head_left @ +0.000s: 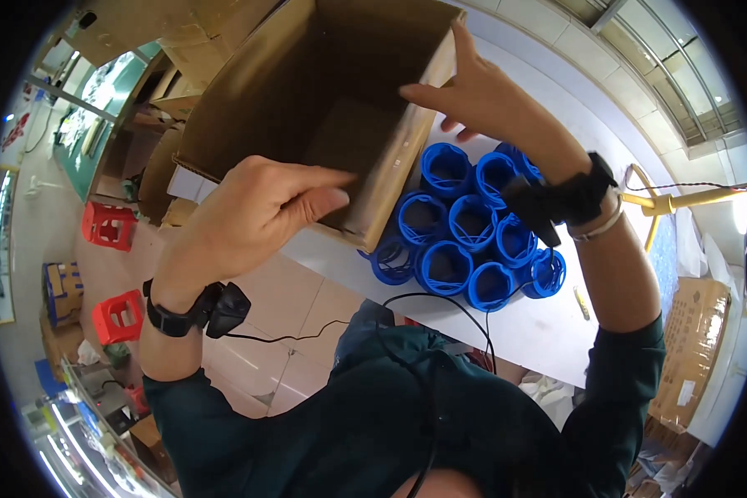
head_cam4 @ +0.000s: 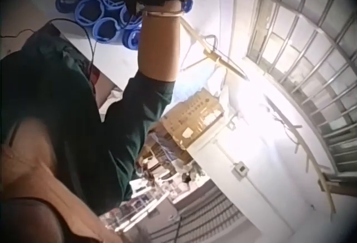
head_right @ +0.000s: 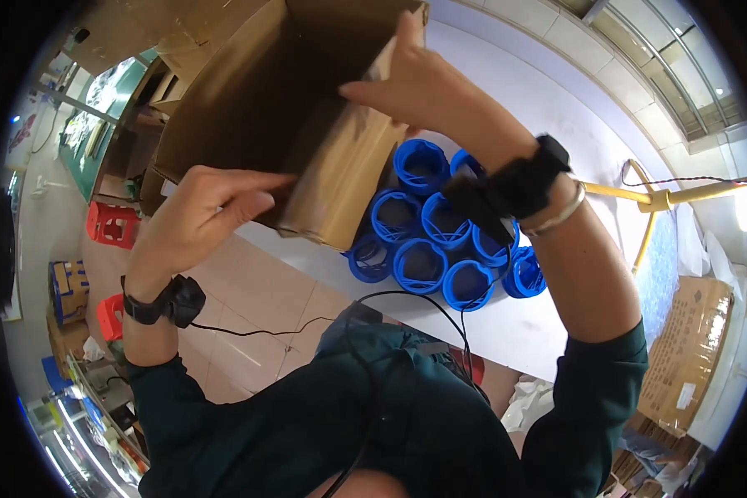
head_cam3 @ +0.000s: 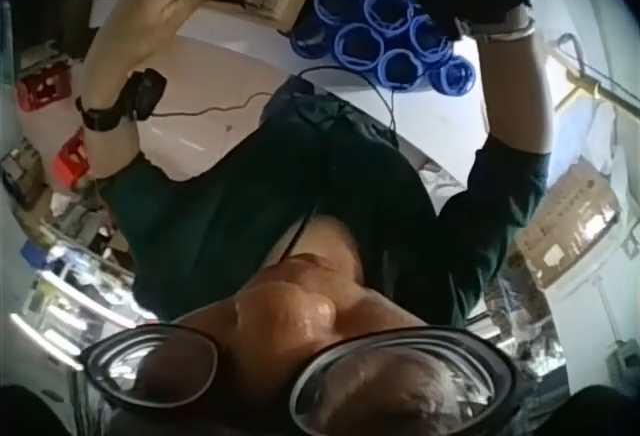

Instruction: The person joins the ends of blue plastic rings using a handheld tool and then places the rings into a cardboard box. After opening another box with shears, they continue placing more blue plastic rings inside it.

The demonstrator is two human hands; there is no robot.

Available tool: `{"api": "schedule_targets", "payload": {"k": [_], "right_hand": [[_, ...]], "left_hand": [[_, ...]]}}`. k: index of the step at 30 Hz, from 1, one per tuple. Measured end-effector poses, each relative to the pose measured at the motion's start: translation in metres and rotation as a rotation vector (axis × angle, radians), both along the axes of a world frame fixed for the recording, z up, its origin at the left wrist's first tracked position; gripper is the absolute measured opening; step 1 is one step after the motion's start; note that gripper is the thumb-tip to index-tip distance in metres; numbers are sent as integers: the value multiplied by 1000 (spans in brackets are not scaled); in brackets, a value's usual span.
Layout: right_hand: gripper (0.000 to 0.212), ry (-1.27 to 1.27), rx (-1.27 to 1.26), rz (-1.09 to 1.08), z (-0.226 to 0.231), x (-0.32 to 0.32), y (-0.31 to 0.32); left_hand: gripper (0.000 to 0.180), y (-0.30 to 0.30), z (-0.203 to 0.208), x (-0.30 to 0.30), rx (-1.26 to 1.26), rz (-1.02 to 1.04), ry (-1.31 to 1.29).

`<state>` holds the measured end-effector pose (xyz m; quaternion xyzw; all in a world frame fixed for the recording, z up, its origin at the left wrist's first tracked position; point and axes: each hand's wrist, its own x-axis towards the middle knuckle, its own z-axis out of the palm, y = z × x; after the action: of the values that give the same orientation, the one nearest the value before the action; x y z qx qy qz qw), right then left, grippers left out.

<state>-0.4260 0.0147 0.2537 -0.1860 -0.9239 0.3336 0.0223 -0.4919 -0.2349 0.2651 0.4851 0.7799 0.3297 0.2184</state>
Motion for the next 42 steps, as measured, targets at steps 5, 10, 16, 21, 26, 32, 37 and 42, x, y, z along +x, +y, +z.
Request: {"api": "schedule_targets", "payload": {"k": [5, 10, 16, 21, 26, 32, 37, 42], "right_hand": [[76, 182, -589, -37, -12, 21, -9], [65, 60, -602, -137, -16, 11, -20], [51, -130, -689, -60, -23, -10, -51], [47, -22, -945, 61, -48, 2, -16], [46, 33, -1002, 121, -61, 9, -5], [51, 129, -877, 63, -50, -9, -22], [59, 325, -708, 64, -77, 27, 2], [61, 49, -778, 25, -59, 111, 8]], "left_hand": [[29, -27, -10, -9, -88, -196, 218], [29, -36, -19, 13, -75, -147, 398], [27, -43, -40, 5, 98, -94, 538], [22, -47, -43, 8, 127, -63, 531], [25, -46, -53, -9, 99, -117, 586], [27, -30, -36, -22, 115, -143, 651], [20, -50, -50, -8, 781, 153, 251], [12, -106, -151, 19, 345, 687, -455]]}}
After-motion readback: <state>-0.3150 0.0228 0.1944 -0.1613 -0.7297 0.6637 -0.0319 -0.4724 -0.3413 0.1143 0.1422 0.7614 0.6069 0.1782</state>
